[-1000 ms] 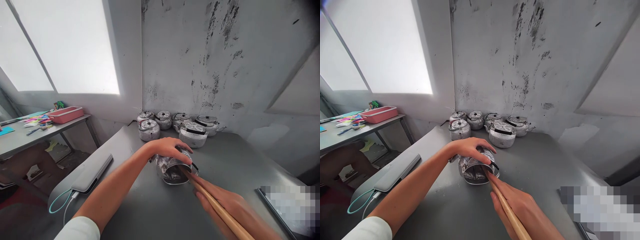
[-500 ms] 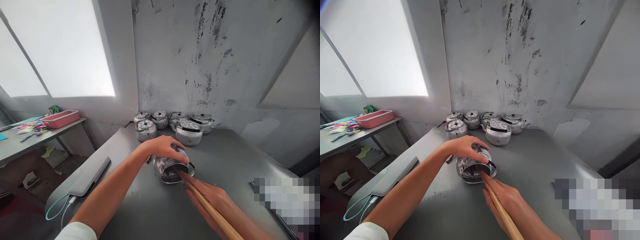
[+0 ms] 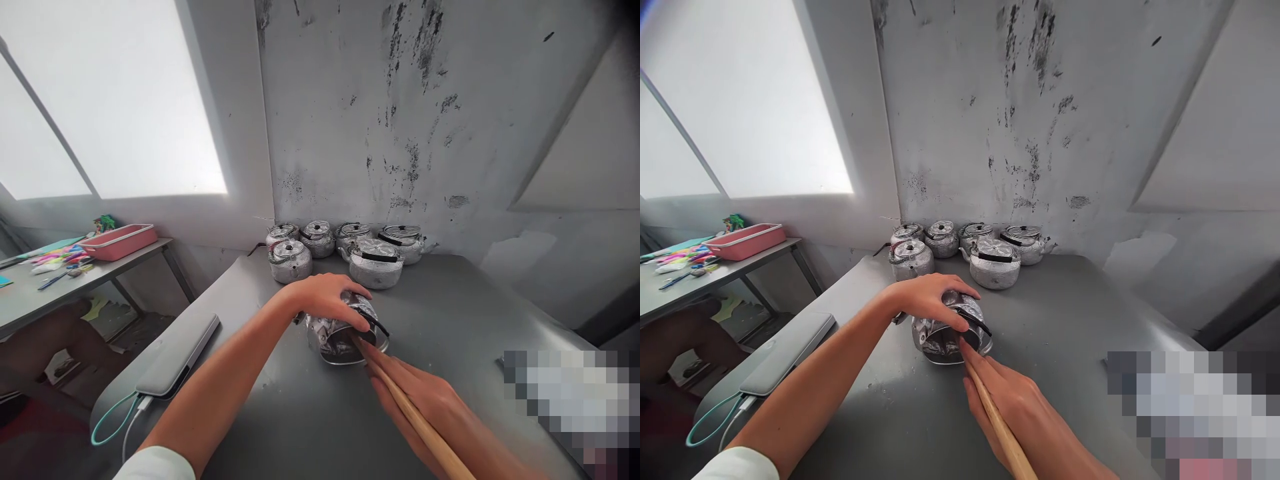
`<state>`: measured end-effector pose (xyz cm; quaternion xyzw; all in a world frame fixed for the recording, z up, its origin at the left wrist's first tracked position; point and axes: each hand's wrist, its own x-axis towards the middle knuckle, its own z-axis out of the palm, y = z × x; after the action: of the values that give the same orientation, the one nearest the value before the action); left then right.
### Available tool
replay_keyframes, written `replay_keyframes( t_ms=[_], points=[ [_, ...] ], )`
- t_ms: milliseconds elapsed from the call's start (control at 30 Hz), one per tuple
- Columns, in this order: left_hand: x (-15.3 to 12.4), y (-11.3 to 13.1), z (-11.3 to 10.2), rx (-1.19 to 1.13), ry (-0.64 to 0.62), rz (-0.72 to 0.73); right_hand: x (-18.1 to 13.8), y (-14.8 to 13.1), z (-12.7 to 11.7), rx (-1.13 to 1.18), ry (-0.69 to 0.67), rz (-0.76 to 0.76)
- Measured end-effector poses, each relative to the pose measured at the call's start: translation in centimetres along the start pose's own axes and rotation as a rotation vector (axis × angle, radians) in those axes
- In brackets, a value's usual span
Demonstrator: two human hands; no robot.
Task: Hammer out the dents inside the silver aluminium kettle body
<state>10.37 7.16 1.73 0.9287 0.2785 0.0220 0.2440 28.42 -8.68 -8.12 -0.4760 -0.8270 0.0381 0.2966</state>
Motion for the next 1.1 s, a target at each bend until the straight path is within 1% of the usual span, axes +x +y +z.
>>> replay_keyframes(
  t_ms=[67,200,300,400,533,633,733,800,867,933,1000,1033,1067,1100],
  points=[
    [0.0,-0.1,0.0,-0.004,-0.003,-0.001,0.0,0.0,0.1,-0.001,-0.026,0.004],
    [0.0,-0.1,-0.1,0.004,-0.005,-0.012,0.1,-0.4,-0.2,-0.009,0.028,0.029],
    [0.0,0.1,-0.1,0.012,-0.013,-0.021,0.2,-0.6,-0.5,-0.008,0.014,0.011],
    [0.0,0.1,-0.1,0.023,-0.011,-0.026,0.5,-0.7,-0.8,-0.014,0.055,0.028],
    [0.0,0.0,-0.1,0.027,-0.013,-0.024,0.7,-0.8,-1.0,-0.006,0.050,0.010],
    [0.0,0.0,-0.1,0.027,-0.014,-0.030,0.7,-0.8,-0.8,-0.020,0.082,0.003],
    [0.0,0.1,-0.2,0.015,-0.009,-0.035,0.6,-0.6,-0.6,0.004,0.046,0.009],
    [0.0,0.2,-0.2,0.006,-0.008,-0.034,0.4,-0.5,-0.6,0.014,0.059,0.038],
    [-0.1,0.2,-0.3,0.005,-0.005,-0.033,0.4,-0.4,-0.5,0.009,0.077,0.031],
    [-0.1,0.3,-0.3,0.002,-0.004,-0.034,0.4,-0.4,-0.5,0.006,0.046,0.021],
    [-0.1,0.3,-0.3,-0.005,-0.004,-0.033,0.5,-0.5,-0.6,0.010,0.029,0.049],
    [-0.1,0.3,-0.3,-0.006,-0.003,-0.033,0.5,-0.6,-0.6,0.013,0.036,0.063],
    [-0.2,0.4,-0.3,-0.006,-0.002,-0.033,0.5,-0.6,-0.7,0.015,0.082,0.050],
    [-0.2,0.4,-0.3,-0.005,-0.001,-0.035,0.5,-0.7,-0.7,0.019,0.057,0.051]
  ],
)
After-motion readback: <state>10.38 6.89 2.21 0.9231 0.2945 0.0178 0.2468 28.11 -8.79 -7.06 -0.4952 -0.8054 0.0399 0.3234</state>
